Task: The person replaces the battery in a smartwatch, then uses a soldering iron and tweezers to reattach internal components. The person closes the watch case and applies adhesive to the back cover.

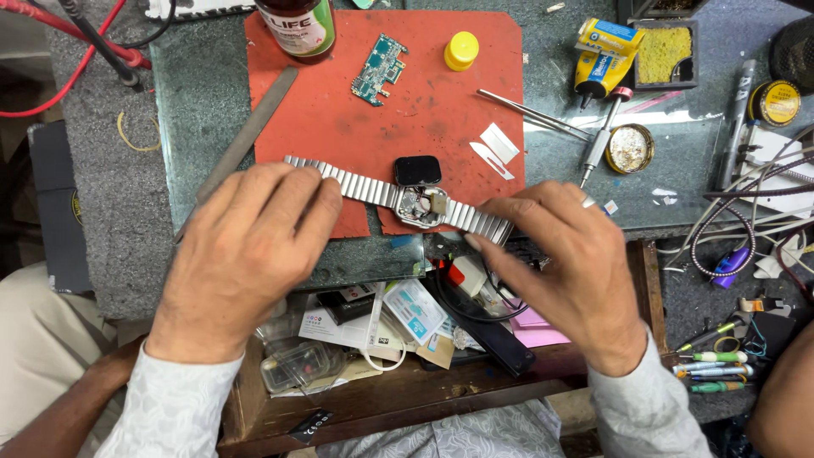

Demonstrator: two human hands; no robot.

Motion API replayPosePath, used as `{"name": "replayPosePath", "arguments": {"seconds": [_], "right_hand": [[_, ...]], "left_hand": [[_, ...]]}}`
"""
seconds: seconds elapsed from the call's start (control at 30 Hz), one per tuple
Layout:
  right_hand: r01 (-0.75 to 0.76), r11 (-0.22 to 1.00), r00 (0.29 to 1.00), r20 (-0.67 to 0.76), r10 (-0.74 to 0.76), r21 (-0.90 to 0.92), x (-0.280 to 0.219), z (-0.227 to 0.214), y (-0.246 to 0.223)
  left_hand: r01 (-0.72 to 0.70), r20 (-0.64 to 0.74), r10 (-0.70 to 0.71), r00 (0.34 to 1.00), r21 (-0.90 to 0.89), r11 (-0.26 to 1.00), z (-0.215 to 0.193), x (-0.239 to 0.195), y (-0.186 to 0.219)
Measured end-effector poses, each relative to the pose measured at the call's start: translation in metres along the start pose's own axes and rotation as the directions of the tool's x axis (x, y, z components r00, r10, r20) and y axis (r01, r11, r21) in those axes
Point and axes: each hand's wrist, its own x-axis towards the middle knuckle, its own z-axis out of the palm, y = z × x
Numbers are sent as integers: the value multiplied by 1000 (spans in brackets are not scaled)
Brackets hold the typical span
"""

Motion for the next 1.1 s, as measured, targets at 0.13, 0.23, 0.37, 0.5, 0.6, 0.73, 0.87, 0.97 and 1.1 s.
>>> {"name": "replayPosePath", "arguments": {"seconds": [0.13,0.23,0.37,0.5,0.6,0.73,0.87,0.97,1.1], "right_hand": [[-35,996,999,-37,38,85,-9,8,-11],[-64,986,996,-56,73,155,-15,15,-17],[-63,972,996,-46,75,226,-18,18,-18],[-93,981,981,-153,119,169,-15,8,-8],[-213,977,947,-239,214,33,-5,-1,11],[-109,963,972,-230,51,-246,16,-5,38],[-77,942,988,-155,27,-326,32,0,45],[-59,946,974,-226,-16,-320,32,-3,30],[-63,941,998,0,67,332,12,-10,-11]], "left_hand": [[26,-49,-25,999,17,1000,6,7,-3],[49,-88,-47,995,19,999,7,15,-4],[123,-117,-124,985,-15,992,6,26,-2],[236,-139,-252,958,-124,964,4,20,4],[323,-169,-370,914,-251,912,7,8,17],[406,-177,-498,849,-387,828,14,-5,44],[481,-187,-613,768,-464,744,17,-13,68],[515,-135,-720,681,-610,602,15,-16,82],[412,149,-685,713,-880,237,13,-16,100]]}}
